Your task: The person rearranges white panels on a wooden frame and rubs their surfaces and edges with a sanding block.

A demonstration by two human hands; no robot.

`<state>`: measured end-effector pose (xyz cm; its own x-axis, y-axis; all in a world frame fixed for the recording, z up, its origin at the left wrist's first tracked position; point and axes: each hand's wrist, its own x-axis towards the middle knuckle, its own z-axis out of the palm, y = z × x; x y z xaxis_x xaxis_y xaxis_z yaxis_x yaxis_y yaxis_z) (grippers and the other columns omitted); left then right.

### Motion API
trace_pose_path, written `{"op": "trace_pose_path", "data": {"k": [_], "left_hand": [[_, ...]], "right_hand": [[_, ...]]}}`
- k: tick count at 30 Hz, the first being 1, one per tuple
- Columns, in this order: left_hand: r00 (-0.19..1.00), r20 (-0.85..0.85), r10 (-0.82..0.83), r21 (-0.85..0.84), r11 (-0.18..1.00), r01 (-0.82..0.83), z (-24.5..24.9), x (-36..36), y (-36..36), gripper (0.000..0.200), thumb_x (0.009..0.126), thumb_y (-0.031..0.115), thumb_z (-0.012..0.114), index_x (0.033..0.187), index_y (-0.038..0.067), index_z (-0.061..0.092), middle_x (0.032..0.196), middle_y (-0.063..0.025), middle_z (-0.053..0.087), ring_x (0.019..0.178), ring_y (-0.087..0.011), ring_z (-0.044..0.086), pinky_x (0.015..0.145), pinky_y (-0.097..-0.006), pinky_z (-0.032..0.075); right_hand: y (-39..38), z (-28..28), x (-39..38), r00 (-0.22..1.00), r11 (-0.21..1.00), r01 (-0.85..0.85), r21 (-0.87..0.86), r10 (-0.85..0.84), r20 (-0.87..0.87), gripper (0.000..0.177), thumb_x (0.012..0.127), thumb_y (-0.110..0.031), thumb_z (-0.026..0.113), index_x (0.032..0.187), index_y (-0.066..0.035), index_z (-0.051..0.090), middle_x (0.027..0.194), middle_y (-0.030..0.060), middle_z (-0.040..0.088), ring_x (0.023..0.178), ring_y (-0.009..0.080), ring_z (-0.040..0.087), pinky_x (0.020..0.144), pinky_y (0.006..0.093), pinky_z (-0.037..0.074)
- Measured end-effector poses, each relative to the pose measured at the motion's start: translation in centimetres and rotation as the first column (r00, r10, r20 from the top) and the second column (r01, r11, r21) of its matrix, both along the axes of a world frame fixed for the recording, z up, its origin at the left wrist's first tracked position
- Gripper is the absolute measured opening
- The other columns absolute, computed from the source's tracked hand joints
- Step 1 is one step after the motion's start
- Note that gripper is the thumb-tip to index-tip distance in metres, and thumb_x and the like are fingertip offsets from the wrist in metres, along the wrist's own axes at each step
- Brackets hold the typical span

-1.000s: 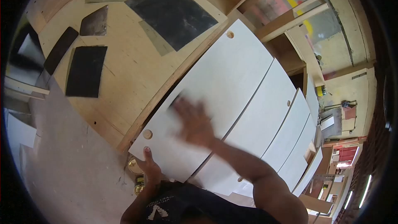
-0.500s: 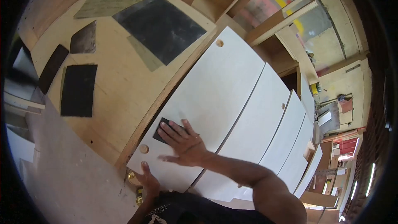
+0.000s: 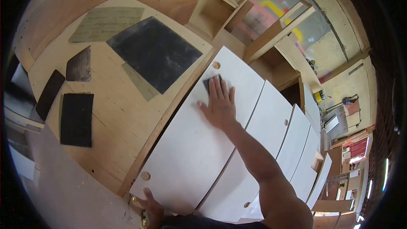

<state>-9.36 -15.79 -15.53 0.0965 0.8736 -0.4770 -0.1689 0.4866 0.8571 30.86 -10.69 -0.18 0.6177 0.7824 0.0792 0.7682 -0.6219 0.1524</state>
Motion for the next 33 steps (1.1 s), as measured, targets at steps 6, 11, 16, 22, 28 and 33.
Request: {"op": "trace_pose_path", "data": {"k": [6, 11, 16, 22, 28, 33], "left_hand": [[0.995, -0.094, 0.015, -0.017, 1.0, -0.016, -0.6, -0.2, 0.4, 0.08, 0.106, 0.036, 0.063, 0.158, -0.01, 0.024, 0.149, -0.0275, 0.048, 0.127, -0.0353, 0.056, 0.108, -0.0472, 0.048], [0.997, -0.054, 0.049, 0.027, 0.999, -0.047, -2.0, -0.7, 0.0, 0.076, 0.104, 0.033, 0.064, 0.156, -0.009, 0.029, 0.149, -0.0274, 0.048, 0.127, -0.0356, 0.057, 0.108, -0.0477, 0.048], [0.999, -0.034, -0.01, 0.071, 0.997, 0.013, -2.8, -1.1, 0.4, 0.084, 0.108, 0.043, 0.061, 0.168, 0.006, 0.016, 0.165, -0.0246, 0.035, 0.145, -0.0385, 0.045, 0.12, -0.0504, 0.04], [0.996, -0.077, 0.044, 0.02, 0.999, -0.042, -2.2, -0.7, 0.1, 0.085, 0.108, 0.044, 0.062, 0.167, 0.003, 0.018, 0.165, -0.0254, 0.034, 0.145, -0.0404, 0.045, 0.119, -0.0513, 0.041], [0.986, -0.162, 0.022, 0.051, 0.999, -0.014, -3.8, -1.5, 0.7, 0.085, 0.108, 0.045, 0.061, 0.167, 0.001, 0.019, 0.164, -0.0263, 0.036, 0.143, -0.0413, 0.047, 0.119, -0.051, 0.042], [0.997, -0.059, -0.058, 0.046, 0.997, 0.061, -3.0, -1.6, 0.4, 0.084, 0.108, 0.045, 0.06, 0.167, 0.002, 0.019, 0.163, -0.0265, 0.037, 0.143, -0.0403, 0.047, 0.119, -0.0508, 0.041]], "right_hand": [[5.8, 2.8, 13.2, 0.992, 0.966, 0.115, 0.233, -0.122, 0.017, 0.077, 0.11, -0.058, 0.034, 0.167, -0.007, 0.025, 0.176, 0.0142, 0.021, 0.162, 0.034, 0.021, 0.127, 0.0656, 0.015], [2.2, 0.9, 8.3, 0.995, 0.998, -0.026, 0.049, 0.021, 0.099, 0.085, 0.107, -0.061, 0.041, 0.168, -0.007, 0.022, 0.177, 0.0132, 0.02, 0.163, 0.0343, 0.017, 0.129, 0.0634, 0.013], [0.0, 2.3, 11.6, 0.99, 0.989, 0.116, 0.091, -0.123, 0.073, 0.088, 0.105, -0.063, 0.044, 0.168, -0.006, 0.021, 0.176, 0.0135, 0.022, 0.164, 0.0297, 0.016, 0.131, 0.0597, 0.008], [-0.5, -0.8, 5.1, 0.996, 0.992, 0.004, 0.125, -0.015, 0.084, 0.094, 0.101, -0.068, 0.046, 0.168, -0.006, 0.024, 0.176, 0.0128, 0.021, 0.164, 0.0294, 0.015, 0.131, 0.0608, 0.009], [-7.1, 1.2, -1.4, 0.982, 0.988, -0.115, -0.1, 0.097, -0.164, 0.091, 0.098, -0.063, 0.059, 0.164, -0.006, 0.032, 0.175, 0.0129, 0.023, 0.162, 0.0305, 0.019, 0.129, 0.0633, 0.011], [-3.8, 2.5, 15.1, 0.899, 0.84, 0.423, 0.338, -0.436, -0.043, 0.088, 0.104, -0.057, 0.051, 0.167, -0.002, 0.024, 0.175, 0.0211, 0.02, 0.162, 0.0381, 0.019, 0.13, 0.0606, 0.011]]}}
